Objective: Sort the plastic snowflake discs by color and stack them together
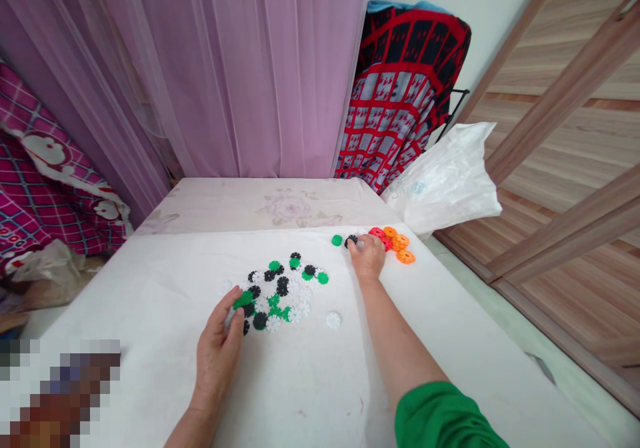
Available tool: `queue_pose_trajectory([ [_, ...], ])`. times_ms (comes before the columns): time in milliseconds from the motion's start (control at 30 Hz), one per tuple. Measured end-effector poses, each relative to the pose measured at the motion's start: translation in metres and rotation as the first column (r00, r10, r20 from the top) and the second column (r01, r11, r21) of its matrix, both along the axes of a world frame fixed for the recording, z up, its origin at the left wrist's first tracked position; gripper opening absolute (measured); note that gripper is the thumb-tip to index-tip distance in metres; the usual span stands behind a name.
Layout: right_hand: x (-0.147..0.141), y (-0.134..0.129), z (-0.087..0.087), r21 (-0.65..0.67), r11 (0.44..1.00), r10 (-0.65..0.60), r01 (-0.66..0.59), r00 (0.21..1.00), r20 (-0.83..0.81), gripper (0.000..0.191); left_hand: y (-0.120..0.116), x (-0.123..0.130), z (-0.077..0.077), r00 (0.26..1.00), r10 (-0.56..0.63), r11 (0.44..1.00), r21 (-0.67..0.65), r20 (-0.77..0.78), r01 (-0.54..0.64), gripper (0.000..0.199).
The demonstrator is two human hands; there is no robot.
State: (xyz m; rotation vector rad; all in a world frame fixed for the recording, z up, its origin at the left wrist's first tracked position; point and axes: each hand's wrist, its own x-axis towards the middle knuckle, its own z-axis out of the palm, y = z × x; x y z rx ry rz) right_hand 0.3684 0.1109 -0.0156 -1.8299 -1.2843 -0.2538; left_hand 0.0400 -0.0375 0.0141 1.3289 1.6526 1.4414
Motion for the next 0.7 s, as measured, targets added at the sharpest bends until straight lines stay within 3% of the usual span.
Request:
queue_pose_trajectory([
  [233, -0.004, -0.006, 0.008, 0.009, 1.0, 0.021, -0.02, 0.998, -0.063, 0.024, 0.002, 0.0, -0.001, 1.0, -0.002, 1.0, -0.007, 0.009, 0.002, 0.04],
  [400, -0.016, -0.039, 0.005, 0.002, 0.981, 0.192, -0.195, 0.963, -0.189, 0.02, 0.003, 0.0, -0.002, 1.0, 0.006, 1.0, -0.009, 0.016, -0.006, 0.04],
  [567, -0.036, -0.069, 0.004, -0.142, 0.844, 0.493, -0.517, 0.853, -0.172, 0.014, 0.004, 0.0, -0.003, 1.0, 0.004, 1.0, 0.014, 0.001, -0.004, 0.039],
  [700, -0.043, -0.076, 0.015, -0.265, 0.799, 0.542, -0.54, 0.837, -0.07, 0.024, 0.004, 0.0, -0.003, 1.0, 0.0, 1.0, 0.019, 0.001, -0.001, 0.039],
])
